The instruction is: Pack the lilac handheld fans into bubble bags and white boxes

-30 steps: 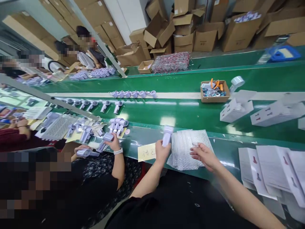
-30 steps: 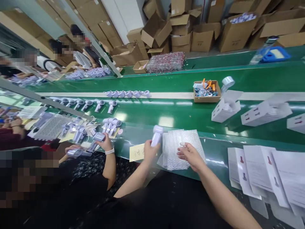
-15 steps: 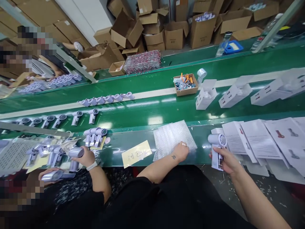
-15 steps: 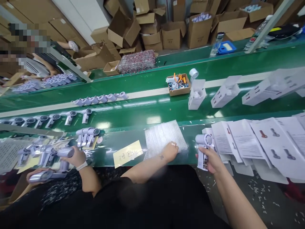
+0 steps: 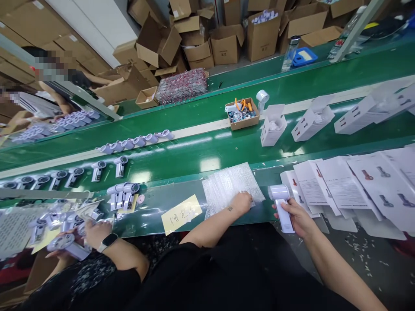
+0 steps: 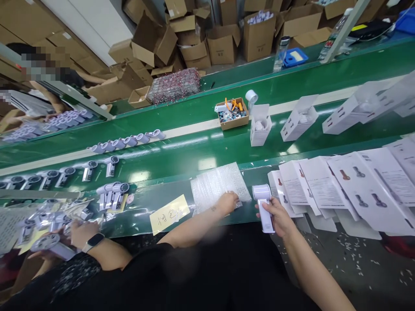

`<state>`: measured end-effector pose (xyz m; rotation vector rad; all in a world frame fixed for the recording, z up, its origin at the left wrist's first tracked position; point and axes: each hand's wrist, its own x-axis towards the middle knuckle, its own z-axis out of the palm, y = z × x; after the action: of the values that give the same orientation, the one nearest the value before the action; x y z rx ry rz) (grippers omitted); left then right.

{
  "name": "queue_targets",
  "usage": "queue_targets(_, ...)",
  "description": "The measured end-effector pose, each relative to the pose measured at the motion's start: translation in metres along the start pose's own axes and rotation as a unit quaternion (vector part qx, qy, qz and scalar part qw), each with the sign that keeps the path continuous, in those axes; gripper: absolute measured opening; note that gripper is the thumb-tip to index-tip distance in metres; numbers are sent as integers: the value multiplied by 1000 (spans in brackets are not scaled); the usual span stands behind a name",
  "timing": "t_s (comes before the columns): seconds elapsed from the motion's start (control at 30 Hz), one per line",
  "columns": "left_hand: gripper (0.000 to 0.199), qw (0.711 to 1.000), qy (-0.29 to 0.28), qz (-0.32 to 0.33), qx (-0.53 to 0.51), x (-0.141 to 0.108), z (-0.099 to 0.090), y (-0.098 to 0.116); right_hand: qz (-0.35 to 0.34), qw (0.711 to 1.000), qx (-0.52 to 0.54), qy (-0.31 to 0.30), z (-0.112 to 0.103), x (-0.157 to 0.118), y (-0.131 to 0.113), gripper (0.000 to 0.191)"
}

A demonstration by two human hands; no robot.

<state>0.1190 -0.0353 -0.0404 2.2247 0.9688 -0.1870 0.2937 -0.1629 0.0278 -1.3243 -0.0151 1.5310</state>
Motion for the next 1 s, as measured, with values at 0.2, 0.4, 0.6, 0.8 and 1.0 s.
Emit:
queue_targets(0.2, 22, 988, 34, -32, -150, 3, -17, 6, 78, 989, 4, -125, 27, -4, -3, 43)
queue_targets(0.4, 34, 961, 119, -36, -246, -7, -31, 7, 73, 993, -37, -87, 49, 4, 0, 44)
queue_targets(0.6, 19, 950, 228, 183, -108, -24, -51, 12, 34, 994, -84, -55, 58, 1, 3, 42)
queue_targets(0.8, 21, 933, 279, 226, -9, -26, -62, 21, -2, 996, -84, -31, 75, -2, 4, 64)
queue_targets(1.0, 22, 859, 301, 393, 128, -35, -83, 8, -18, 999, 7, -41, 82, -17, -2, 51)
